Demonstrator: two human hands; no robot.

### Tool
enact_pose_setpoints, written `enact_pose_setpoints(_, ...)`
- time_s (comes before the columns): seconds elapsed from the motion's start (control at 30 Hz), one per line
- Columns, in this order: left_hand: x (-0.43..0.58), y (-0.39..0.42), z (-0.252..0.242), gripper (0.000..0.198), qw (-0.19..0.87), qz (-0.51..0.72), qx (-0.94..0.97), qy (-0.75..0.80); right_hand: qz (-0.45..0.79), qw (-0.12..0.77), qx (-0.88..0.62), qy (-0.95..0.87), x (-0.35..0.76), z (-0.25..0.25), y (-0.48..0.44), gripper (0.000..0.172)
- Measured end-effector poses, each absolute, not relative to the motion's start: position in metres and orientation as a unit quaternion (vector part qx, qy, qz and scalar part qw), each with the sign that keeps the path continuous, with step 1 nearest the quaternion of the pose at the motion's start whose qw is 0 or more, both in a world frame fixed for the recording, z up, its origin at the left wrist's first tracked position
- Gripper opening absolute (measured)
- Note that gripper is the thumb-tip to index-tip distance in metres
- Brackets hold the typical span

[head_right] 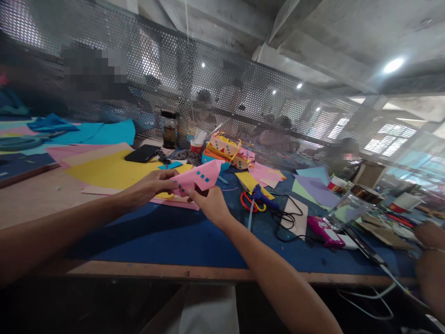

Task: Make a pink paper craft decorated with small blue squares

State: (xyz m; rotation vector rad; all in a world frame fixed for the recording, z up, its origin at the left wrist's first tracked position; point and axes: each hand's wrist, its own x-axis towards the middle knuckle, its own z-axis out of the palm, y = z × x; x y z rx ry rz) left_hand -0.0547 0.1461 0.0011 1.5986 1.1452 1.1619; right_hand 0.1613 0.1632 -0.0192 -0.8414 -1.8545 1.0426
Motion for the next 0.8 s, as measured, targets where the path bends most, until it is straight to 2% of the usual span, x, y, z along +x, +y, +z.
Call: enact_pose_setpoints(0.8, -0.0552, 0.1489, -0.0039, 0.026, 0.426, 0.458, 0.632, 0.458, 0.403, 0.399, -0.357, -0.742, 0.1589, -0.0143, 0.1579, 0.023)
